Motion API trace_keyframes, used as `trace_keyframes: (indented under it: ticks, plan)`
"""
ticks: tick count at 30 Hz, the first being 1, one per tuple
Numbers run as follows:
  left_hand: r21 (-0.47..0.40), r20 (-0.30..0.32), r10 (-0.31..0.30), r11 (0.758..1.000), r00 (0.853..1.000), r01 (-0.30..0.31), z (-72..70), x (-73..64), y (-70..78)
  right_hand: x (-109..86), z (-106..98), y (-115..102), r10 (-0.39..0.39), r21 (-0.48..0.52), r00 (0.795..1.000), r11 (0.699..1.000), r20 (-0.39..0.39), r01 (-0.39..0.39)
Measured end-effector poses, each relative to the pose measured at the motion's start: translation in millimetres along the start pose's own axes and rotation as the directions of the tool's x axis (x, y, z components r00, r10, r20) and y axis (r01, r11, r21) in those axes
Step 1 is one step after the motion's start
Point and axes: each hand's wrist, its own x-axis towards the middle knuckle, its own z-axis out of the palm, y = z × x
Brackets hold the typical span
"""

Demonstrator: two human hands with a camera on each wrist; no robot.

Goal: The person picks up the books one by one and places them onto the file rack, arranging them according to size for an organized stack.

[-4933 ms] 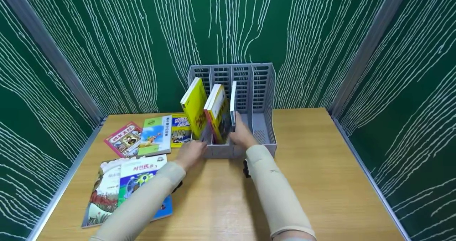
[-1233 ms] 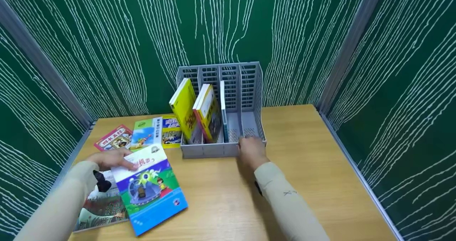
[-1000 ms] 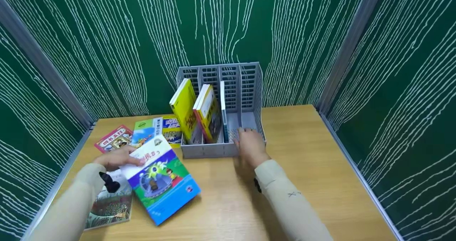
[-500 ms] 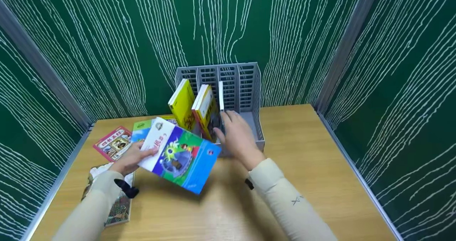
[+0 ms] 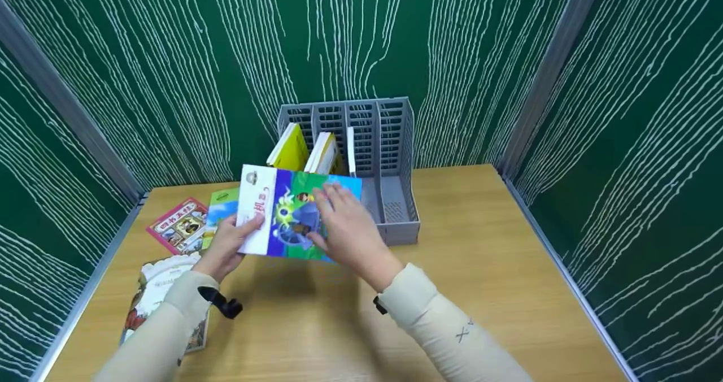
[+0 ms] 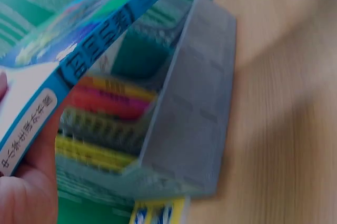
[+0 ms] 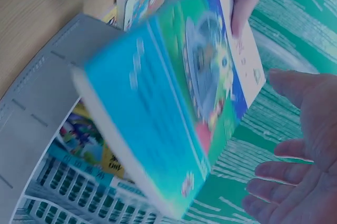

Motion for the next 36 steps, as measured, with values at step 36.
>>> trace_keyframes:
  ticks: [36]
  plan:
    - [-0.31,-0.082,-0.157,0.943,0.984,0.125,93.0,-49.8,33.9,-3.8,38.6,-1.1,-0.224,-0.435,0.955,0.892,-0.193,0.122]
